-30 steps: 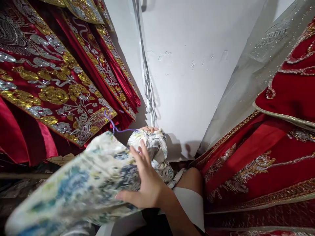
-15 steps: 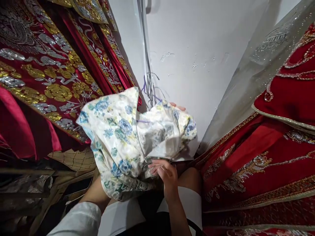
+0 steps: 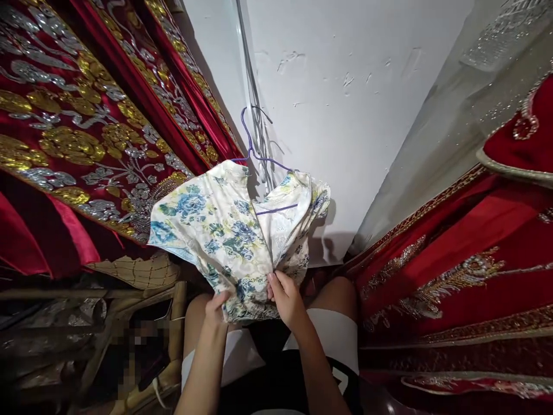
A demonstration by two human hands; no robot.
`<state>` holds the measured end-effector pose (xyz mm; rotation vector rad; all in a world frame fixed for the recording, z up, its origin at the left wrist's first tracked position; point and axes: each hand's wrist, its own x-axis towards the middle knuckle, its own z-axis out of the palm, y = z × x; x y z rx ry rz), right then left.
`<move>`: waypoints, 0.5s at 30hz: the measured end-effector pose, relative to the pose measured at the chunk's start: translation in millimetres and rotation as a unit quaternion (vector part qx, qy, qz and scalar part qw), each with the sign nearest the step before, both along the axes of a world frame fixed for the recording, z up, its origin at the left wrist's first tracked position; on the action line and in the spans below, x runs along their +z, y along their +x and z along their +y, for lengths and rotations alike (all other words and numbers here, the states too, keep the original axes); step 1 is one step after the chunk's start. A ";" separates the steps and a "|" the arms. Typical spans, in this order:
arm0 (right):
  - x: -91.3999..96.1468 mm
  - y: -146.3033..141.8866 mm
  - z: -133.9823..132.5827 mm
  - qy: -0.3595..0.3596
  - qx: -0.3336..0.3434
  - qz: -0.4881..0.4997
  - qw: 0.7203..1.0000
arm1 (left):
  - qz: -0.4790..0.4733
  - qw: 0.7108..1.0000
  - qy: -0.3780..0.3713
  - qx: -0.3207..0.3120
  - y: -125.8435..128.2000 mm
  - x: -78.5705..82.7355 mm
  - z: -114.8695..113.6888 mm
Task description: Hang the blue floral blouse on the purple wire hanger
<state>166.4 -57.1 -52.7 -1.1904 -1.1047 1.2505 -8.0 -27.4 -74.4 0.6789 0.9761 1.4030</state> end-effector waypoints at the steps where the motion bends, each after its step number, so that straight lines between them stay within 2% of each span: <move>1: 1.8 -2.5 0.2 0.007 -0.003 0.016 1.000 | 0.013 1.000 -0.013 0.015 3.5 1.8 4.8; 3: 4.3 -6.2 1.1 0.009 -0.021 0.043 0.999 | 0.066 0.994 -0.005 0.084 7.0 3.5 12.7; 4: 4.8 -7.2 1.6 0.005 -0.033 0.053 0.998 | 0.100 0.984 0.024 0.143 7.7 3.1 15.2; 6: 3.9 -7.7 2.7 -0.005 -0.050 0.065 0.997 | 0.180 0.939 0.108 0.272 9.8 -0.2 16.6; 7: 3.0 -7.6 3.2 -0.010 -0.047 0.066 0.997 | 0.224 0.912 0.152 0.309 12.1 -2.8 15.5; 8: 2.0 -7.5 3.6 -0.014 -0.037 0.062 0.997 | 0.267 0.894 0.191 0.306 15.5 -5.6 13.4; 9: 1.3 -7.4 4.2 -0.017 -0.021 0.053 0.998 | 0.306 0.890 0.223 0.256 20.1 -8.3 10.8; 12: 7.0 -6.4 8.3 -0.027 0.037 0.012 0.999 | 0.356 0.896 0.264 -0.008 39.7 -14.7 3.0; 13: 13.6 -5.1 11.7 -0.030 0.051 -0.005 0.998 | 0.352 0.896 0.263 -0.060 47.2 -15.8 1.4; 15: 37.2 -0.3 23.6 -0.022 0.064 -0.038 0.997 | 0.347 0.898 0.259 -0.081 62.2 -16.5 0.4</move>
